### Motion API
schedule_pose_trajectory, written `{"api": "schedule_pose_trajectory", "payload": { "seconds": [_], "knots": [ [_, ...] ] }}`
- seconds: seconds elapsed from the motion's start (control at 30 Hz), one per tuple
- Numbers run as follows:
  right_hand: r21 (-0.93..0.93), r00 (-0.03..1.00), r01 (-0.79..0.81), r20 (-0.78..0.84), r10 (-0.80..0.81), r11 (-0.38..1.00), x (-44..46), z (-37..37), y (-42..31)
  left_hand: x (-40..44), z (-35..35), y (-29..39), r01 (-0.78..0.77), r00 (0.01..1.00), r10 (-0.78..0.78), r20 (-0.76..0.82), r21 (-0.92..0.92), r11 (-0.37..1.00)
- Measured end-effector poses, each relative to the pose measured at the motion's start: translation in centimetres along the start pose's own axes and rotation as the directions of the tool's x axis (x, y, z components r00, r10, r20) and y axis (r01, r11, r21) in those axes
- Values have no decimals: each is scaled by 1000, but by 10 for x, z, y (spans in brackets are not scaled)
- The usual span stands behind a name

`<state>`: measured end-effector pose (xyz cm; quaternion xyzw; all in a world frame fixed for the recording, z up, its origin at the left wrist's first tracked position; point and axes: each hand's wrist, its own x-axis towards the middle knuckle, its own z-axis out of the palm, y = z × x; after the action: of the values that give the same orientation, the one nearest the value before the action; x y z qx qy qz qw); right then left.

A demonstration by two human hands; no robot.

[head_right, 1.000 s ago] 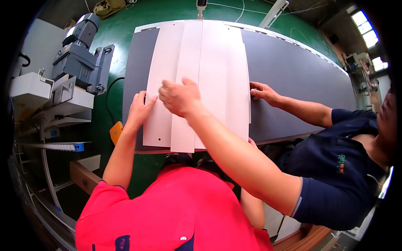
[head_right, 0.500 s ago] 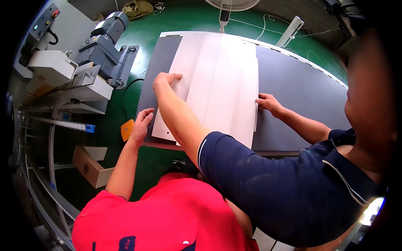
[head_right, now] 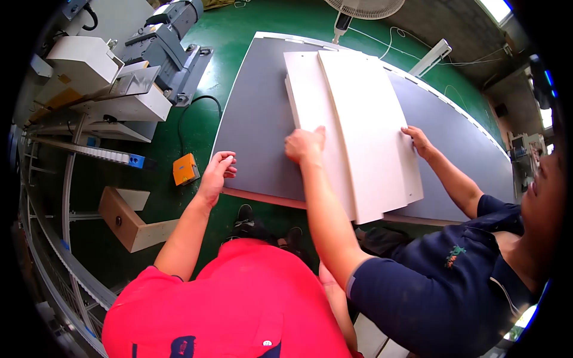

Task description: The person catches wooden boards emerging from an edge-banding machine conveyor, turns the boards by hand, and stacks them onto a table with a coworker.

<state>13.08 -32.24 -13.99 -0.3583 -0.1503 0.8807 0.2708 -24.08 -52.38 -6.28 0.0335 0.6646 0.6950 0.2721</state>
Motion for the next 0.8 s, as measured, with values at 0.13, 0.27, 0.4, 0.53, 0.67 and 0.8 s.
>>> {"api": "schedule_pose_trajectory", "payload": {
  "seconds": [0.13,0.27,0.4,0.53,0.67,0.8],
  "knots": [
    [-137,969,-104,-238,69,985,-28,20,20,1,-5,-7,41,989,-38,140,-17,999],
    [-193,940,-163,-330,93,967,-42,33,49,-11,-27,-11,105,975,-85,207,-84,991],
    [-269,943,-173,-322,81,947,-43,48,77,-16,-44,-12,154,937,-141,319,-14,988],
    [-373,949,-207,-301,93,905,-38,76,110,-17,-58,2,151,902,-143,408,14,988],
    [-438,970,-148,-241,43,887,-37,101,126,-10,-67,5,141,884,-146,444,45,989],
    [-451,975,-111,-223,8,885,-41,105,137,-9,-75,5,148,859,-169,483,82,986]
  ]
}}
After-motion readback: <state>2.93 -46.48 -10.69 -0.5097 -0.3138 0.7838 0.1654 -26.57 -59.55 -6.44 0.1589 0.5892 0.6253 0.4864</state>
